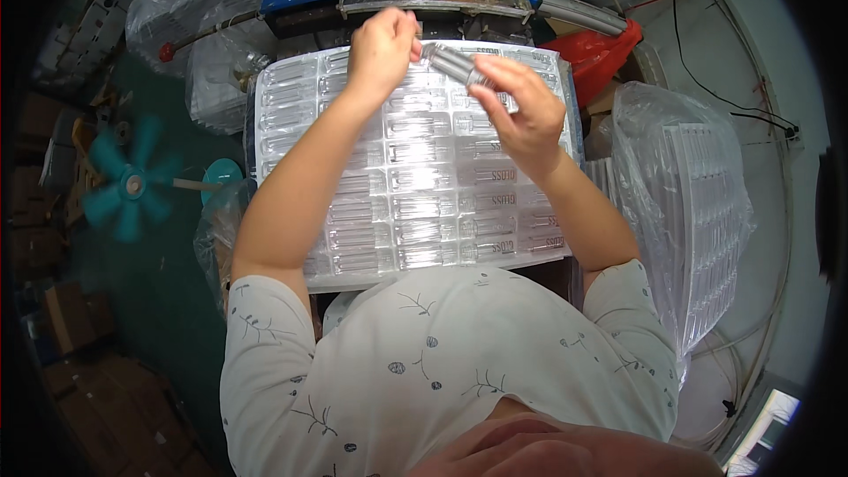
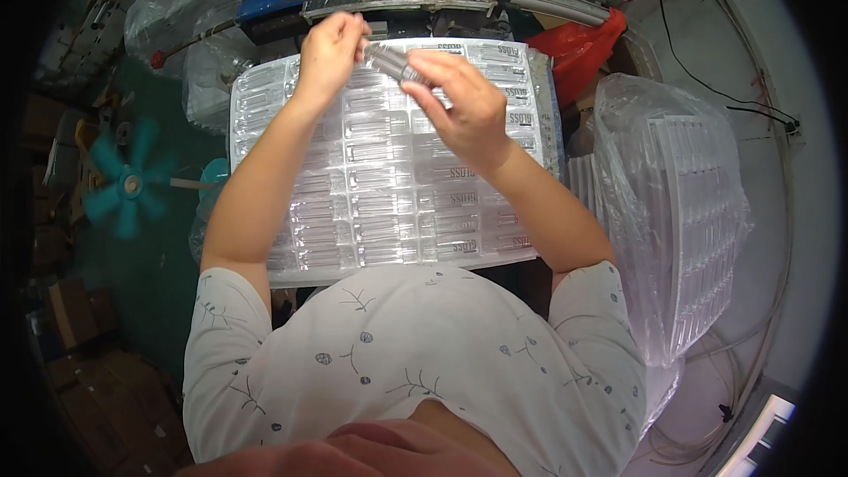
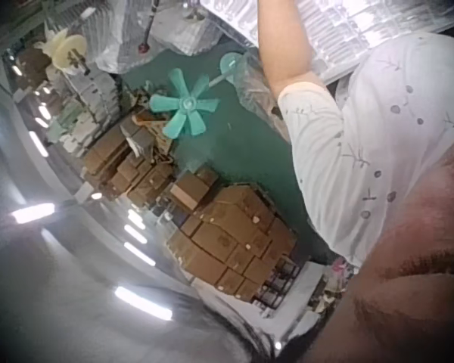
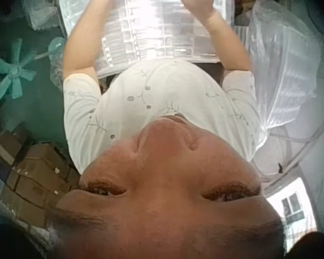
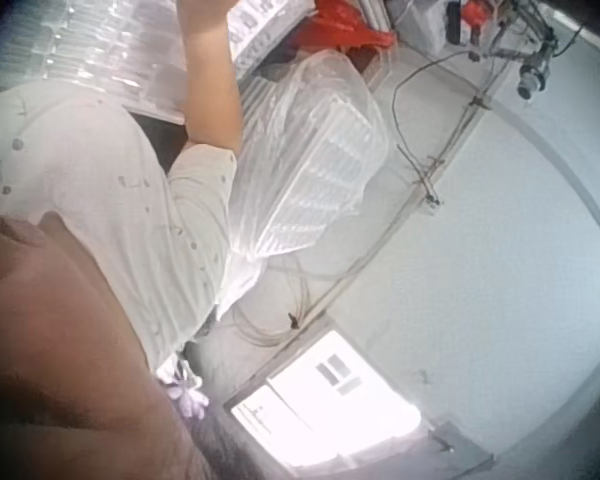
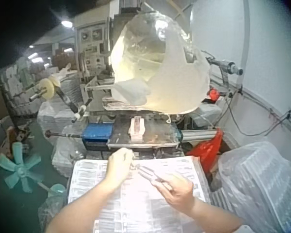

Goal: The person repeatedly picks up small, clear plastic containers from a large stack, separates them, and places them into a machine or fixture at the top of the frame. The person handles the containers one by one, inspecting them briefly before processing. The task involves repetitive pick-and-place actions with a focus on handling the plastic items.

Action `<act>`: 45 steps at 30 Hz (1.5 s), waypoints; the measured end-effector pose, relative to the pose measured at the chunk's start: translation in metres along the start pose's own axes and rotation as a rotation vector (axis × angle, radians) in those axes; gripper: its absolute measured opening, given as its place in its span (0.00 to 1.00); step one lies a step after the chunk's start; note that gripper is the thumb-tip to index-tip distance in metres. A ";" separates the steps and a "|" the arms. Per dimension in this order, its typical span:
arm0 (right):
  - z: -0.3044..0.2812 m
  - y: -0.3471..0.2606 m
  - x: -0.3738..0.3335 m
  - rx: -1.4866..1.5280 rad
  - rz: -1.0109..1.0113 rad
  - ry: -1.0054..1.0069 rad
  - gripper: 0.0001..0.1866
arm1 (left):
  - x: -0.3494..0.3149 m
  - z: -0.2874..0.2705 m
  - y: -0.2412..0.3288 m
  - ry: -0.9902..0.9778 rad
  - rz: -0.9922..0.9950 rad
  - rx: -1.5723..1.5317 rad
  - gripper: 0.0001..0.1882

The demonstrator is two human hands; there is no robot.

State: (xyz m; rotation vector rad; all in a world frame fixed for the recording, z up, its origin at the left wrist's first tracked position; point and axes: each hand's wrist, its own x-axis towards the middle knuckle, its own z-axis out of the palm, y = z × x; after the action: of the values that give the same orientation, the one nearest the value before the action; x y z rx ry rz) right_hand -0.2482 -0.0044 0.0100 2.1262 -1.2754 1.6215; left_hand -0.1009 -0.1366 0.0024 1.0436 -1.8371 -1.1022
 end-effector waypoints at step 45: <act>0.044 0.045 0.007 -0.256 0.213 -0.534 0.13 | 0.015 -0.028 -0.059 -0.075 0.545 0.857 0.11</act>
State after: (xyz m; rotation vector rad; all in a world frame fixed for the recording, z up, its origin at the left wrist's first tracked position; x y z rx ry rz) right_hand -0.2488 -0.0619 -0.0168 2.4003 -1.8001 0.8949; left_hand -0.0665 -0.1770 -0.0393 0.8329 -2.5170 0.0016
